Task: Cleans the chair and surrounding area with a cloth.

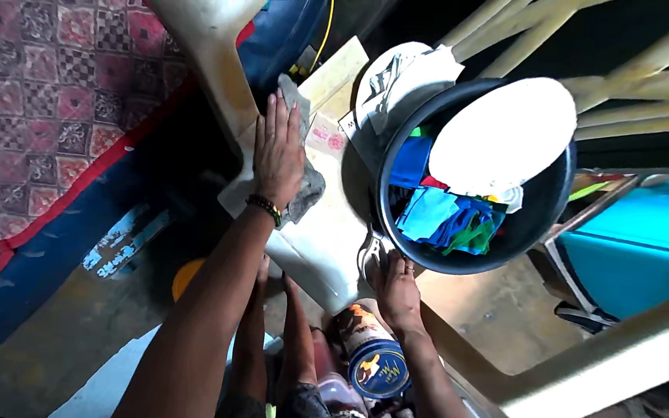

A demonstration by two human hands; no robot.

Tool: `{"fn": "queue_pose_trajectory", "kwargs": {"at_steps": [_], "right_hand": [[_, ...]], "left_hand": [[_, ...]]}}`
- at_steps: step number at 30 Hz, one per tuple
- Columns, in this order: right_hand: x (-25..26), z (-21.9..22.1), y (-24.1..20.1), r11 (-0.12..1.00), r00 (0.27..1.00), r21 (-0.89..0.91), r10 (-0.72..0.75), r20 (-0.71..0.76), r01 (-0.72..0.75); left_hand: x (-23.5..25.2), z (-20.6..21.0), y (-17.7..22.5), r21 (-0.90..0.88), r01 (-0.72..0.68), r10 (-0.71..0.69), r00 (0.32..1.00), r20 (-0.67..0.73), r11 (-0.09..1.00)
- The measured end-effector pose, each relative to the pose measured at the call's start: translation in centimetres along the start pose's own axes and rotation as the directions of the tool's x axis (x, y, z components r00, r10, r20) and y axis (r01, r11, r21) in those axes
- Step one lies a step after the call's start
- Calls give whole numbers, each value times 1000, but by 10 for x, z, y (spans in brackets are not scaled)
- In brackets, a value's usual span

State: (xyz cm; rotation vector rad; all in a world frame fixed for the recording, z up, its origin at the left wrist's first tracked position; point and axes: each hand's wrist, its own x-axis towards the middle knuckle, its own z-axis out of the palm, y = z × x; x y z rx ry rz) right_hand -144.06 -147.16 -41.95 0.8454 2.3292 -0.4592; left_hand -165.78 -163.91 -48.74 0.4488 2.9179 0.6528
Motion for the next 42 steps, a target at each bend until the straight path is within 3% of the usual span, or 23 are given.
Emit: {"fn": "queue_pose_trajectory", "kwargs": {"at_steps": [6, 8, 10, 12, 15, 17, 19, 20, 21, 24, 27, 31, 35, 37, 42], "right_hand": [[1, 0, 0, 1000, 1000, 3, -6, 3, 6], [1, 0, -1, 1000, 1000, -25, 15, 10, -15], [1, -1, -2, 999, 1000, -34, 21, 16, -20], [0, 0, 0, 1000, 1000, -21, 12, -1, -12], [0, 3, 1, 1000, 999, -6, -5, -32, 4], [1, 5, 2, 1000, 999, -8, -20, -47, 19], [0, 6, 3, 1000, 998, 0, -25, -55, 25], [-1, 6, 3, 1000, 998, 6, -24, -59, 24], [-1, 6, 3, 1000, 998, 8, -24, -65, 25], [0, 9, 3, 1000, 997, -4, -16, -77, 15], [0, 11, 4, 1000, 996, -27, -12, -84, 9], [0, 11, 4, 1000, 995, -13, -19, -93, 18], [0, 10, 3, 1000, 995, -17, -14, -97, 13], [0, 8, 0, 1000, 998, -27, 6, -68, -8], [0, 7, -3, 998, 998, -49, 38, -44, -40]], "left_hand": [[-106, 34, 46, -78, 176, -178, 984, -12, 981], [-141, 45, 66, -91, 164, -163, 986, 16, 982], [-170, 57, 81, -106, 9, -17, 997, -71, 994], [-181, 58, 86, -153, -167, 161, 986, -50, 974], [-170, 56, 68, -162, -407, 409, 912, -19, 899], [-156, 46, 49, -211, -506, 534, 840, 101, 836], [-145, 29, 40, -331, -462, 555, 778, 294, 823], [-138, 19, 38, -389, -399, 539, 753, 377, 830], [-129, 12, 37, -424, -341, 506, 774, 379, 839], [-77, -4, 31, -368, -183, 253, 955, 154, 912], [-8, -18, 32, -241, 42, -9, 990, 138, 970], [14, -25, 51, -72, 139, -117, 960, 254, 988], [8, -29, 64, -167, 365, -290, 889, 353, 916], [6, -29, 67, -270, 473, -365, 856, 366, 839], [0, -7, 76, -537, 676, -587, 725, 360, 505]]}}
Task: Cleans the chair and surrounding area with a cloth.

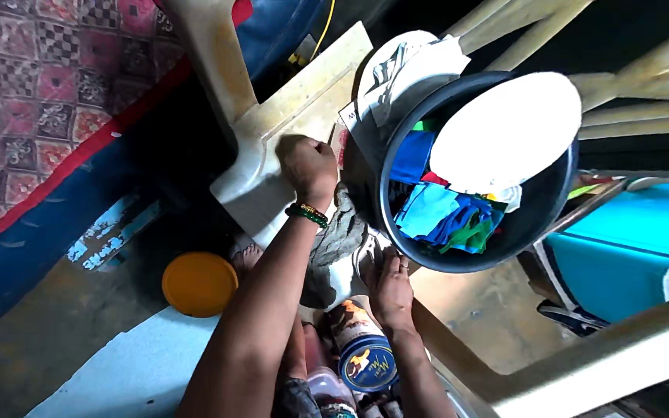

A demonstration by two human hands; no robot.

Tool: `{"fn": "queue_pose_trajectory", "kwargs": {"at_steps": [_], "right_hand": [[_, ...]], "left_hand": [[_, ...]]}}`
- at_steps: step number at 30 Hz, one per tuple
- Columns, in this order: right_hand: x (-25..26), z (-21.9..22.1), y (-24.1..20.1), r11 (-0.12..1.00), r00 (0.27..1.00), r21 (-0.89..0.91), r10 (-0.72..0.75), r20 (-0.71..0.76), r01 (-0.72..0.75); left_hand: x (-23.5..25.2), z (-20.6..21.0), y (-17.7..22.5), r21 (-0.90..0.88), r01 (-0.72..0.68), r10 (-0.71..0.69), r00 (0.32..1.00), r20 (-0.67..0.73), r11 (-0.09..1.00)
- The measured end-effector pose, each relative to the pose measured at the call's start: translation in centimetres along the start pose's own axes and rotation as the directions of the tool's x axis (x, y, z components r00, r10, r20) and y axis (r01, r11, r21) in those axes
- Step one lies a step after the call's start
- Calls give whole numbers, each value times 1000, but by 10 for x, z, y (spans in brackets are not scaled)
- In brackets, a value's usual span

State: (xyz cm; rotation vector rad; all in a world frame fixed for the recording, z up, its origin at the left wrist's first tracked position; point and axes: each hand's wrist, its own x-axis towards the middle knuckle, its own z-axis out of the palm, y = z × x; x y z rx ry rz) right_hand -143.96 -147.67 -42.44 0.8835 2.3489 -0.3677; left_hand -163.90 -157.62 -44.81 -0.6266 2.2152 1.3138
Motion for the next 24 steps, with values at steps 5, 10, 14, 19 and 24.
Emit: {"fn": "queue_pose_trajectory", "kwargs": {"at_steps": [5, 10, 14, 19, 24], "right_hand": [[-1, 0, 1, 1000, 1000, 12, -26, -12, 26], [0, 1, 1, 1000, 1000, -5, -23, -18, 23], [0, 1, 1, 1000, 1000, 3, -20, -11, 20], [1, 3, 3, 999, 999, 23, -26, -33, 27], [-1, 0, 0, 998, 999, 45, -32, -24, 33]], "left_hand": [[-18, 20, -3, -184, -2, 0, 1000, -10, 983], [-37, 35, 3, -38, -31, 33, 999, 36, 999], [-49, 28, -14, 87, -251, 238, 961, 141, 964], [-92, 10, -109, 371, -760, 654, 649, 388, 534], [-66, -9, -139, 415, -868, 708, 474, 524, 273]]}}
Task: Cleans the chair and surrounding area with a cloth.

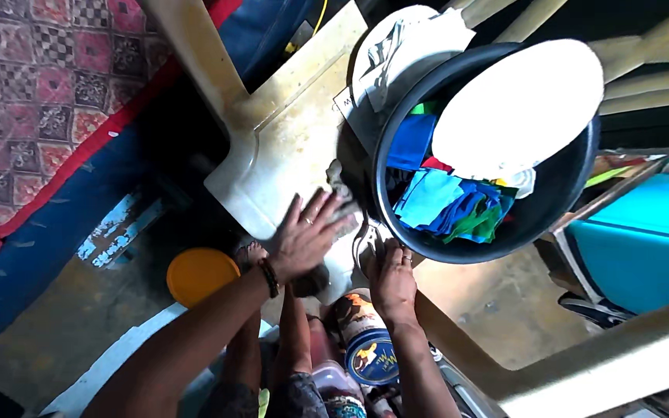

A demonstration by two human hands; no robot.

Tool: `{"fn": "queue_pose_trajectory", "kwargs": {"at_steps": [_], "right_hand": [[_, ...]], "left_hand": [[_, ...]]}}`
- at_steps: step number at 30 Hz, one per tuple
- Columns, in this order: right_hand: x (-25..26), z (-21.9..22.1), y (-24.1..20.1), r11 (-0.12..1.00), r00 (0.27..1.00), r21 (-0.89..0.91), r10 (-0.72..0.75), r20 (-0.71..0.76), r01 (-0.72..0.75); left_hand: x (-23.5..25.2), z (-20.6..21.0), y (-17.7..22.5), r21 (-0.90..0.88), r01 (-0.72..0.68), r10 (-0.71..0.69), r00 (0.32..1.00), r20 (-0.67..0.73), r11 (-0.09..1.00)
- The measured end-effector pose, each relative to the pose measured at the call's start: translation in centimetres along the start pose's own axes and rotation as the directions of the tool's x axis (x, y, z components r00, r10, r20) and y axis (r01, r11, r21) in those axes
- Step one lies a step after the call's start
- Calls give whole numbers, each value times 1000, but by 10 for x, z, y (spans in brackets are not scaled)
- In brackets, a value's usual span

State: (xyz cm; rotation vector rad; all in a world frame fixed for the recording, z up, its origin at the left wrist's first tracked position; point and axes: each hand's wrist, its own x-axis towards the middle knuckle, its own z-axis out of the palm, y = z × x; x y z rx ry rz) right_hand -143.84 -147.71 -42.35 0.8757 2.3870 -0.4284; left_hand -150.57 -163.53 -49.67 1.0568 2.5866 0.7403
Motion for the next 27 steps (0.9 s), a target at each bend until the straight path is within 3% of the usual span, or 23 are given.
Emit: {"fn": "queue_pose_trajectory", "kwargs": {"at_steps": [7, 9, 12, 16, 20, 24, 27], "right_hand": [[2, 2, 4, 1000, 1000, 20, -7, 4, 7], [1, 0, 7, 998, 1000, 61, -5, 31, 3], [-19, -3, 13, 983, 996, 178, -62, 63, 50], [-91, 6, 27, 921, 989, 371, -143, 45, 117], [-166, 17, 59, 870, 983, 463, -181, -23, 171], [-211, 18, 79, 832, 989, 545, -146, 35, 103], [-227, 23, 82, 807, 991, 587, -118, 60, 61]], "left_hand": [[79, -82, -98, 159, 337, -309, 935, -176, 928], [83, -78, -96, 152, 377, -338, 913, -229, 914], [66, -57, -62, 59, 372, -357, 917, -177, 926], [24, -2, 13, -10, 252, -253, 967, -35, 968], [5, 44, 83, -132, 61, -48, 994, 98, 989], [12, 57, 123, -215, -66, 138, 930, 340, 974], [15, 57, 113, -275, -165, 268, 879, 395, 947]]}}
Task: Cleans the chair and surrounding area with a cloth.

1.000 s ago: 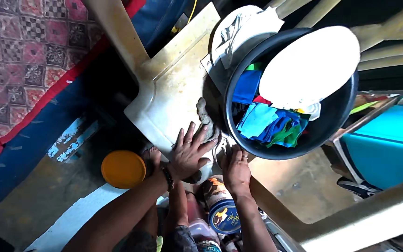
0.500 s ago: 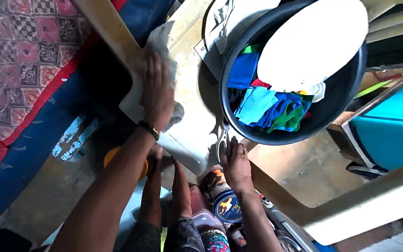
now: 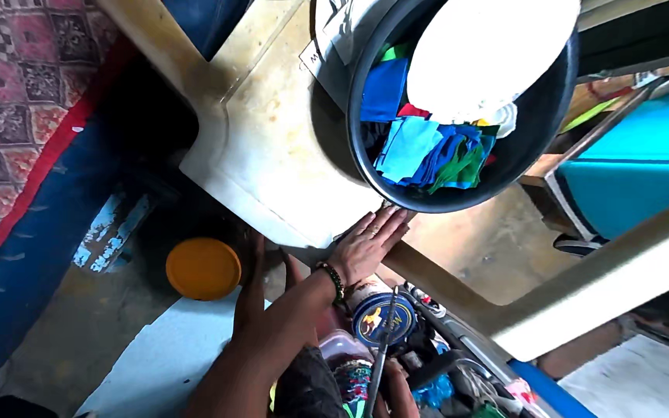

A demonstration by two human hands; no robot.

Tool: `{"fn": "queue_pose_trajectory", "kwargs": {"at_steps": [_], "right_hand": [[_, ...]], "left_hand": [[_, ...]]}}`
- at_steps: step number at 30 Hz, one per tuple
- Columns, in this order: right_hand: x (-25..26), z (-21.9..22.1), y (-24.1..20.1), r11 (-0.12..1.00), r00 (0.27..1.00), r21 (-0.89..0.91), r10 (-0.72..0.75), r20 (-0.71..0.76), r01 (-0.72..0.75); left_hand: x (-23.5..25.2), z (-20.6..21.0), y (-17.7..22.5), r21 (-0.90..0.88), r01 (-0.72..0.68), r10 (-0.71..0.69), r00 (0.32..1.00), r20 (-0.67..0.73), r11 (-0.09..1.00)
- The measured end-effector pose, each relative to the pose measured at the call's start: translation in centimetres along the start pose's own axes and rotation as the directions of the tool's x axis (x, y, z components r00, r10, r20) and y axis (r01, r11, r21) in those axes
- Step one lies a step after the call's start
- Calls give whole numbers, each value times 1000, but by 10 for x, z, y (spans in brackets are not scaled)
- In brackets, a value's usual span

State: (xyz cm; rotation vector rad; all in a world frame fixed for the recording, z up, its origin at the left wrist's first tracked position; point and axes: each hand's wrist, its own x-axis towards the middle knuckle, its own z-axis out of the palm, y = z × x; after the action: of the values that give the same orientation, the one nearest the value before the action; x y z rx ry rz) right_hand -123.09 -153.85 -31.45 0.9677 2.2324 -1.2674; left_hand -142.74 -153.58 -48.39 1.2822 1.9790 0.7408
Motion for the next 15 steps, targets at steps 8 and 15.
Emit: {"fn": "queue_pose_trajectory", "kwargs": {"at_steps": [8, 15], "right_hand": [[-17, 3, 14, 997, 995, -13, 72, 63, -72], [-29, 16, 28, 998, 996, 11, 57, 75, -58]], "left_hand": [[-67, -91, -120, 146, 171, -103, 918, -383, 974], [-109, -193, -179, 244, 378, -244, 862, -445, 893]]}}
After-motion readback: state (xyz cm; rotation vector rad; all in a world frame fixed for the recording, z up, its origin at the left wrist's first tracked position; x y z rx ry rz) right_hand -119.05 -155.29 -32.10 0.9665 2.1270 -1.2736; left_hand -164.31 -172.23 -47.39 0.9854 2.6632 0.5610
